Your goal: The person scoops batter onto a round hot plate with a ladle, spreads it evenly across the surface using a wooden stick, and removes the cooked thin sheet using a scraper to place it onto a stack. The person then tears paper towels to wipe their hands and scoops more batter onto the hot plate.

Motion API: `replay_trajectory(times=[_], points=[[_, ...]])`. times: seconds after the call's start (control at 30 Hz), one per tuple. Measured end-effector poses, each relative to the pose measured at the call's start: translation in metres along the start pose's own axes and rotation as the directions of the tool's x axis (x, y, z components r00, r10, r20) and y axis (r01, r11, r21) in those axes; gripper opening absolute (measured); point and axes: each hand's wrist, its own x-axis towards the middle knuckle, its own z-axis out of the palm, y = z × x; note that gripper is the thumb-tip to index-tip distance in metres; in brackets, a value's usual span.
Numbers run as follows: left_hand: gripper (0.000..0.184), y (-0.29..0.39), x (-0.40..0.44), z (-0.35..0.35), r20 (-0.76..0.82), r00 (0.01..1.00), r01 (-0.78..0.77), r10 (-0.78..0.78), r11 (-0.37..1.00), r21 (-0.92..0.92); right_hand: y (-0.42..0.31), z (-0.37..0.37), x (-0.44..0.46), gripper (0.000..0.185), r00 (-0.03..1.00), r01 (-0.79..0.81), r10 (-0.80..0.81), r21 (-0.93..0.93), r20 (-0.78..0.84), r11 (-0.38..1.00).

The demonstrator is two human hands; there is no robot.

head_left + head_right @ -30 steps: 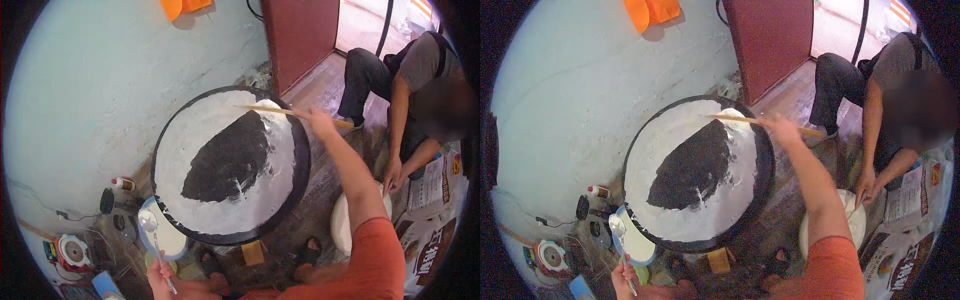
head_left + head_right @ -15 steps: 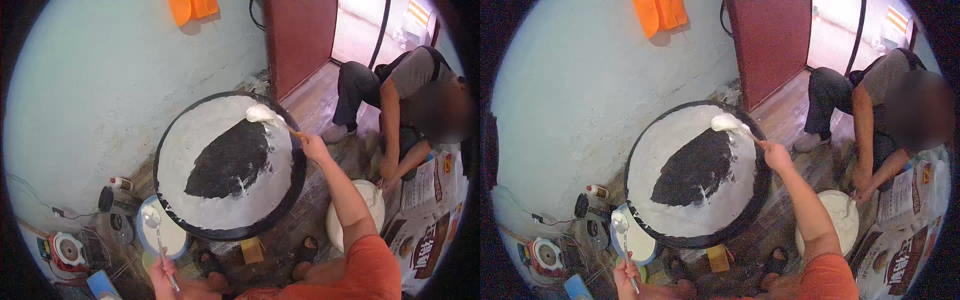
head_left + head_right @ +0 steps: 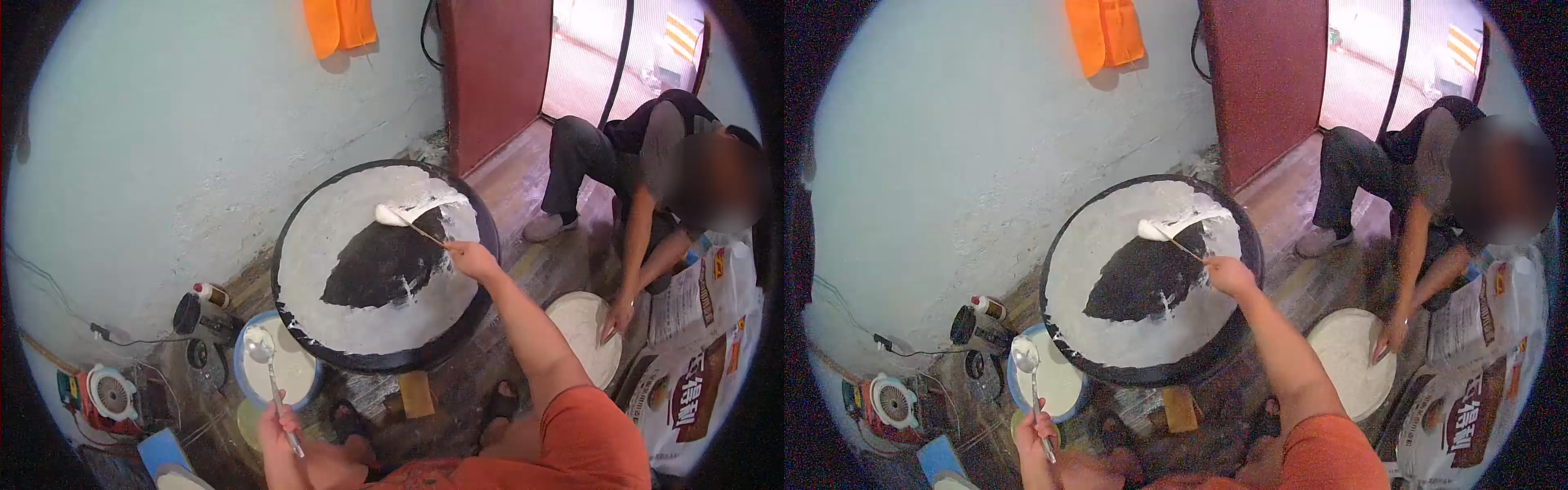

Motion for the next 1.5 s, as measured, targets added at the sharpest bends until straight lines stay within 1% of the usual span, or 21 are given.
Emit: replay_trajectory(times=[0.07,0.13,0.17,0.23,0.27,0.33,0.43,0.47,0.5,0.57,0.63,0.8,0.87,0.93,1.03,1.13,1.2,1.27,1.3,1.4,1.5], points=[[0.024,0.001,-0.003,0.004,-0.014,1.0,-0.006,0.005,1.0,-0.021,0.006,-0.017,-0.016,0.03,0.994,-0.101,0.101,-0.009,-0.028,0.995],[0.024,0.0,-0.006,0.001,0.041,0.999,0.017,-0.015,0.999,-0.04,0.016,-0.029,-0.034,0.03,0.875,-0.367,0.365,0.057,-0.319,0.929],[0.025,0.001,-0.008,-0.001,0.09,0.995,0.038,-0.033,0.998,-0.053,0.024,-0.025,-0.039,0.03,0.873,-0.369,0.367,0.057,-0.32,0.928],[0.027,0.003,-0.006,-0.006,0.086,0.996,0.021,-0.019,0.999,-0.029,0.043,-0.001,-0.033,0.029,0.92,-0.227,0.247,0.102,-0.304,0.969],[0.03,0.004,-0.005,-0.01,0.079,0.997,0.002,-0.002,1.0,-0.007,0.056,0.025,-0.019,0.03,0.953,-0.142,0.204,0.263,-0.226,0.954],[0.03,0.003,-0.008,-0.008,0.068,0.998,-0.005,0.006,1.0,-0.017,0.027,0.043,-0.015,0.031,0.994,-0.082,0.094,0.181,-0.057,0.98],[0.029,0.006,-0.009,-0.007,0.078,0.997,-0.025,0.025,1.0,0.0,-0.01,0.038,-0.023,0.031,0.997,0.0,0.004,0.056,-0.074,0.998],[0.029,0.005,-0.011,-0.006,0.089,0.996,-0.026,0.024,0.999,0.023,-0.028,0.019,-0.029,0.03,0.985,-0.159,0.159,-0.008,-0.061,0.987],[0.029,0.003,-0.017,0.001,0.005,1.0,-0.027,0.027,1.0,0.011,-0.024,0.022,-0.024,0.03,0.967,-0.21,0.215,0.053,-0.139,0.976],[0.028,0.006,-0.014,-0.009,0.034,0.999,-0.012,0.013,1.0,-0.017,-0.012,0.046,-0.009,0.03,0.941,-0.255,0.274,0.115,-0.201,0.96],[0.028,0.009,-0.01,-0.017,0.093,0.996,0.012,-0.007,0.999,-0.043,-0.005,0.076,0.0,0.03,0.987,0.105,-0.09,0.111,-0.132,0.988],[0.026,0.011,-0.013,-0.015,0.112,0.994,0.01,-0.002,0.997,-0.072,-0.039,0.038,-0.041,0.03,0.992,0.083,-0.087,0.053,0.092,0.995],[0.025,0.01,-0.014,-0.015,0.105,0.994,-0.019,0.019,1.0,0.008,-0.033,0.024,-0.048,0.031,0.987,-0.127,0.116,-0.094,-0.114,0.988],[0.026,0.005,-0.02,-0.009,0.06,0.997,-0.044,0.043,0.999,0.015,-0.027,0.041,-0.054,0.031,0.961,-0.193,0.196,0.036,-0.194,0.981],[0.028,0.008,-0.017,-0.01,0.052,0.998,-0.04,0.04,0.999,0.004,-0.036,0.091,-0.043,0.03,0.993,0.107,-0.104,0.049,-0.053,0.993],[0.026,0.012,-0.014,-0.017,0.09,0.996,-0.015,0.015,1.0,0.007,-0.06,0.076,-0.053,0.029,0.988,0.126,-0.132,0.069,0.084,0.99],[0.024,0.013,-0.014,-0.018,0.103,0.995,-0.02,0.018,1.0,0.021,-0.066,0.061,-0.052,0.028,0.988,0.029,-0.045,0.11,0.148,0.994],[0.024,0.012,-0.015,-0.019,0.097,0.995,-0.042,0.037,0.998,0.046,-0.065,0.062,-0.054,0.027,0.992,-0.05,0.054,0.037,-0.118,0.998],[0.024,0.013,-0.018,-0.021,0.087,0.995,-0.043,0.039,0.998,0.046,-0.059,0.076,-0.046,0.027,0.993,0.094,-0.093,0.011,-0.075,0.996],[0.025,0.015,-0.017,-0.018,0.076,0.997,-0.017,0.017,1.0,0.008,-0.062,0.084,-0.049,0.028,0.965,0.256,-0.247,-0.102,0.091,0.961],[0.024,0.017,-0.019,-0.019,0.093,0.996,-0.006,0.007,1.0,-0.007,-0.07,0.035,-0.072,0.029,0.976,0.153,-0.135,-0.097,0.17,0.984]])
